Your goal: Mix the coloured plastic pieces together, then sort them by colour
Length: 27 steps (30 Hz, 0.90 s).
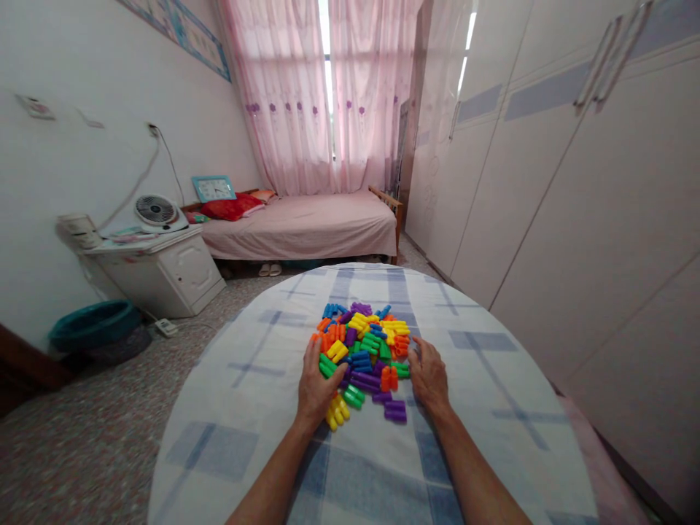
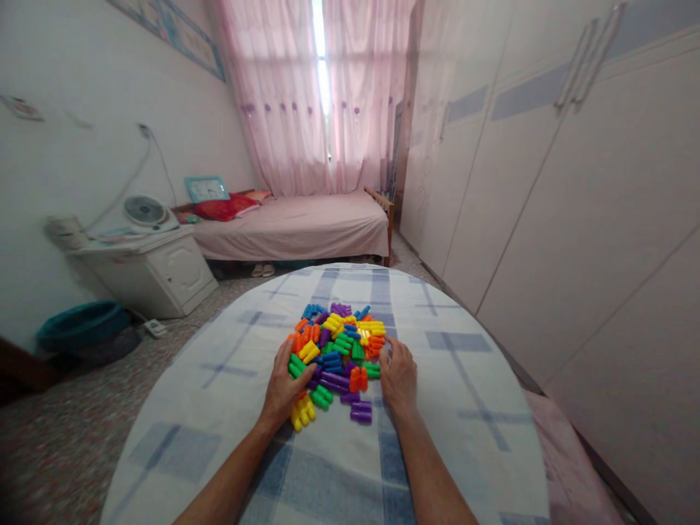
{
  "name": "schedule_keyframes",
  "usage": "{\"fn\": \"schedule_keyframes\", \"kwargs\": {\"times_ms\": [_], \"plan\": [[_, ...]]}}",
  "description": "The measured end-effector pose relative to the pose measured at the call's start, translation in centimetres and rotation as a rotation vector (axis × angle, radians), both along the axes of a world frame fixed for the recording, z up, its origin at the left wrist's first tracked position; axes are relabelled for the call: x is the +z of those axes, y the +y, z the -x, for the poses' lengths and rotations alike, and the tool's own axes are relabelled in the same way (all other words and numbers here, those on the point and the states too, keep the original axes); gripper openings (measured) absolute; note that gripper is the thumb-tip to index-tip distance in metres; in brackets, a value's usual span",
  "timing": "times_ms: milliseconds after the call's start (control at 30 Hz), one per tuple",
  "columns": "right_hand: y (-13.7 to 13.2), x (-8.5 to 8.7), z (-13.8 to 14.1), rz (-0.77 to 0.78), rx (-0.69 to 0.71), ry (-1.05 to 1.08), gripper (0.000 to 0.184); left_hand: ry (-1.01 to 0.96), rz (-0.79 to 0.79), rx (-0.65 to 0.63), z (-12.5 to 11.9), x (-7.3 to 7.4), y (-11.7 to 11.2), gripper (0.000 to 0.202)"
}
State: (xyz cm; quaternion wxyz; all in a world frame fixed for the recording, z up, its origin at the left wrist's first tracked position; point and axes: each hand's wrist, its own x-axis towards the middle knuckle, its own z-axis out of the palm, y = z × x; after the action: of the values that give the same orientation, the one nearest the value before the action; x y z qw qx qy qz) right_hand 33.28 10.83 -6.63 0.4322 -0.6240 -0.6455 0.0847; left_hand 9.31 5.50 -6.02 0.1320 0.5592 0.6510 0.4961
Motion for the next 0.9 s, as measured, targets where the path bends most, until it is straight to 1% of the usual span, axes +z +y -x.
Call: {"fn": "schedule_keyframes", "kwargs": {"times_ms": [133, 233, 300, 467, 533, 633, 700, 767, 833, 900], "plan": [[-0.3, 0.4, 0.1, 0.016, -0.004, -0.024, 0.040, -0.019, 0.018, 0.014, -0.9, 0.3, 0.4, 0.067], [-0.3, 0.5, 0.1, 0.031, 0.000, -0.027, 0.038, 0.017, 0.036, 0.009, -1.7, 1.0, 1.0, 0.065], [-0.3, 0.5, 0.1, 0.031, 0.007, -0.025, 0.038, 0.122, 0.030, -0.006, -2.0, 1.6, 1.4, 0.064], [-0.2, 0.3, 0.0, 0.015, 0.021, -0.028, 0.036, 0.427, -0.042, -0.024, -2.2, 3.0, 2.7, 0.064], [-0.2, 0.2, 0.0, 0.011, 0.025, -0.029, 0.035, 0.509, -0.055, -0.046, -2.4, 3.5, 3.2, 0.064], [0.0, 0.0, -0.1, 0.009, 0.031, -0.028, 0.034, 0.589, -0.067, -0.111, -2.7, 4.7, 4.3, 0.067], [0.0, 0.0, -0.1, 0.015, 0.037, -0.019, 0.035, 0.588, -0.081, -0.164, -2.4, 5.7, 5.5, 0.068], [0.0, 0.0, -0.2, 0.023, 0.048, -0.004, 0.036, 0.514, -0.077, -0.203, -1.4, 6.4, 7.1, 0.059], [0.0, -0.1, -0.3, 0.027, 0.055, 0.010, 0.037, 0.364, -0.026, -0.227, 0.4, 6.7, 9.2, 0.047], [0.0, -0.1, -0.4, 0.024, 0.059, 0.020, 0.037, 0.205, 0.055, -0.253, 2.5, 6.4, 11.4, 0.041]]}}
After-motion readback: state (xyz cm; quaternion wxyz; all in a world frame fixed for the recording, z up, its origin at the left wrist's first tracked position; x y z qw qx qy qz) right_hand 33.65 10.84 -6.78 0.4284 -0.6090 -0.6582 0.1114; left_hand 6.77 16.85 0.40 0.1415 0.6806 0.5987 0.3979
